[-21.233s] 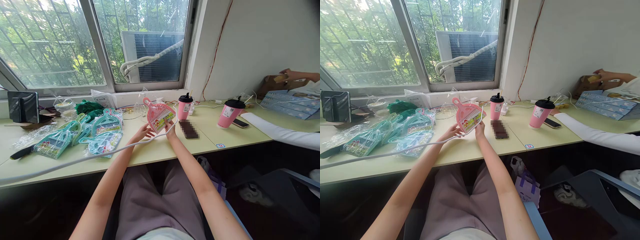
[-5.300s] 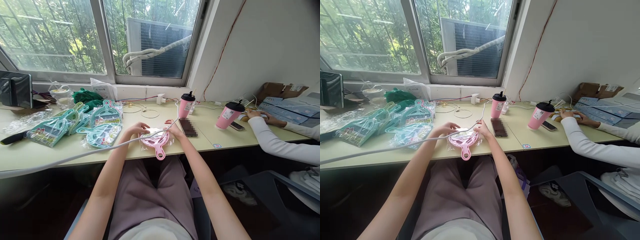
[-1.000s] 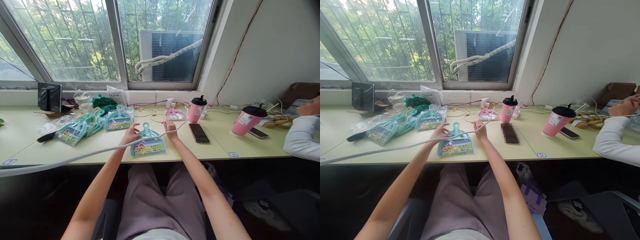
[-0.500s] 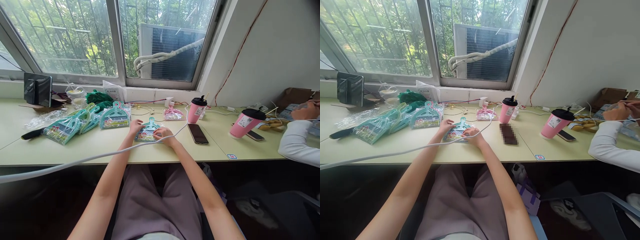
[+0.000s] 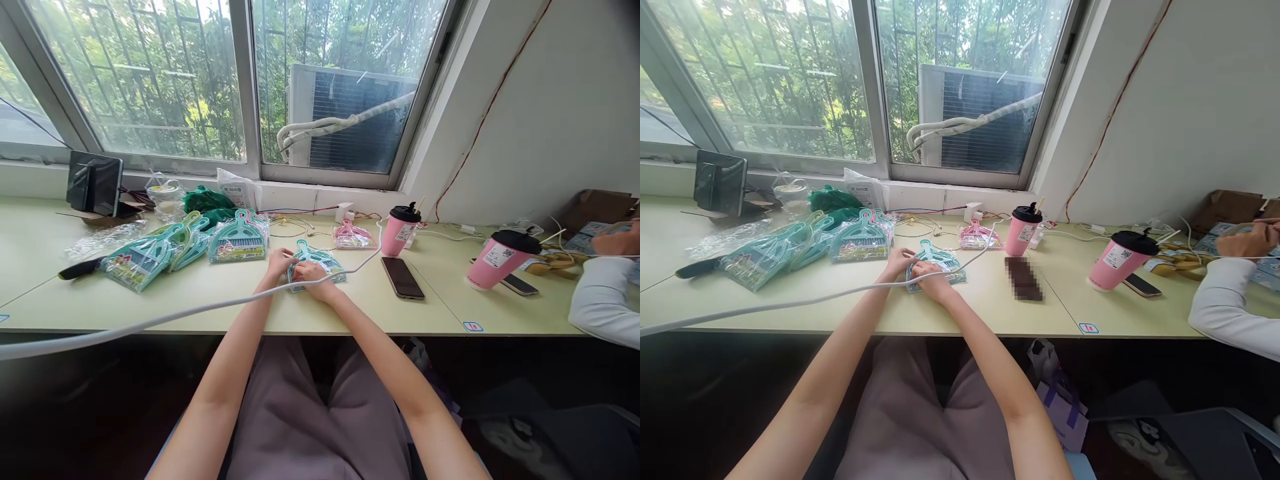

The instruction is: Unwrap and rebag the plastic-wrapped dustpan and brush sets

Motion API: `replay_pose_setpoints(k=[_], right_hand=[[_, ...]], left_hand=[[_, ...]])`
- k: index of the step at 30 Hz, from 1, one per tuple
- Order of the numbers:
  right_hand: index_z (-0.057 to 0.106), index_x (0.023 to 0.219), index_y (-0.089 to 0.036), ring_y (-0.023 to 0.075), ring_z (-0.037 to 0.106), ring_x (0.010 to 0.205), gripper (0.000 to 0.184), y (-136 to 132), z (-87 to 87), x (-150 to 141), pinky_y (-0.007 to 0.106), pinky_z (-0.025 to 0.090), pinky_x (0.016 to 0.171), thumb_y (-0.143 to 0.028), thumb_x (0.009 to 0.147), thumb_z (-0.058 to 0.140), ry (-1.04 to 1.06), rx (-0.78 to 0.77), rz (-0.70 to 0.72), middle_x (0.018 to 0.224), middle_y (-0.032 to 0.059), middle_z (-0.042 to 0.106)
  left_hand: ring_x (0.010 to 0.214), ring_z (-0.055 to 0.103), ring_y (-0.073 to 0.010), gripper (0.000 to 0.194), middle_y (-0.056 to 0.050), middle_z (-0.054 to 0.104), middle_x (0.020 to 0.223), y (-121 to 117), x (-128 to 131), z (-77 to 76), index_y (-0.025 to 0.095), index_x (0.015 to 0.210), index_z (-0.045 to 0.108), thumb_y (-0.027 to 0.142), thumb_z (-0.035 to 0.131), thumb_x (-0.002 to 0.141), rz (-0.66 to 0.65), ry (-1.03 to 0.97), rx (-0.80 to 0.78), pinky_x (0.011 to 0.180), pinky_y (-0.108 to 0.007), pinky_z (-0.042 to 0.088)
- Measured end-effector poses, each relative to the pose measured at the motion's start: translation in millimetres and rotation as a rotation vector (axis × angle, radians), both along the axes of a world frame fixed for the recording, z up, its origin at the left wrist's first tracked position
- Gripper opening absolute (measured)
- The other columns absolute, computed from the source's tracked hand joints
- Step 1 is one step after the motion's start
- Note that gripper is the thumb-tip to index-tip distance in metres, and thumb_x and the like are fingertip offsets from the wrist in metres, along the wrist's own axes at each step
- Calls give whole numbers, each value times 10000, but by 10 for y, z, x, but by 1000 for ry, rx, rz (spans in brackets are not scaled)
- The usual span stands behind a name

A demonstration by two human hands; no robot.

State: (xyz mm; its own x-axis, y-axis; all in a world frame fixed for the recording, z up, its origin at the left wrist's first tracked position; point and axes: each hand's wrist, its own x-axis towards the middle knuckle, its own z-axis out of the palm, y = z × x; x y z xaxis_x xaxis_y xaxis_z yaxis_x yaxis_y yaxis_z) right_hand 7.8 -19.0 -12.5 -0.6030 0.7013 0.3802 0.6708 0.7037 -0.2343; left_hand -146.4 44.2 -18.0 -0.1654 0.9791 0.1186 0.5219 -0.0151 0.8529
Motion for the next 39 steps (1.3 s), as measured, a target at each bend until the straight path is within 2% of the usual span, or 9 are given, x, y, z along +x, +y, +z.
replay_pose_setpoints(k=[5,11,18,22,26,29,32,36,39], right_hand=[[627,877,-161,172,593,883,178,-58,94,137,299,435,813,-46,911,495,-63,113,69,904,52,672],[564,1000,-153,189,627,933,265,-452,130,314,339,456,887,-5,934,355,-385,356,173,974,87,661],[554,964,-138,166,631,727,240,-698,109,414,284,451,612,-25,937,344,-651,370,125,905,81,651],[566,920,-129,173,635,756,281,-803,113,315,277,435,593,1,930,317,-697,419,199,857,95,661],[582,969,-133,155,622,704,287,-944,166,258,268,432,594,-27,960,315,-654,426,245,786,72,665],[601,1064,-152,180,658,862,271,-796,272,333,286,474,684,-49,963,371,-535,485,100,940,88,708],[585,1223,-203,203,619,1132,360,-414,378,471,301,487,837,-31,928,471,-442,498,-41,1203,82,688],[668,1020,-179,204,683,917,251,-15,354,620,278,476,739,-16,895,523,-583,298,-62,987,74,740],[665,940,-149,202,678,793,299,-27,246,674,275,443,657,35,888,435,-631,251,-125,871,93,725]], left_hand=[[801,681,-190,264,-63,734,821,16,-12,-25,146,904,712,257,798,681,6,25,31,718,-252,480],[841,671,-207,202,-66,707,834,16,-13,-16,155,895,710,238,765,719,26,80,87,781,-288,483],[845,648,-217,216,-83,682,846,-18,15,-18,137,949,691,193,740,747,-11,115,118,778,-307,477],[858,636,-223,159,-80,672,837,-6,15,-44,153,920,676,190,714,770,-10,143,139,804,-325,475],[955,616,-233,102,-82,662,902,46,-40,-90,179,903,650,157,634,804,87,220,229,889,-346,458],[964,606,-233,117,-84,655,920,87,-70,-124,176,922,645,174,622,808,112,244,250,900,-348,453],[969,607,-223,129,-83,658,942,101,-58,-139,178,939,648,189,624,813,42,254,252,898,-330,455],[984,611,-218,143,-89,663,970,78,-33,-117,178,964,652,211,614,830,21,271,219,911,-320,453],[998,612,-225,141,-91,669,965,55,-33,-80,182,961,651,239,624,834,27,275,187,915,-315,452]])
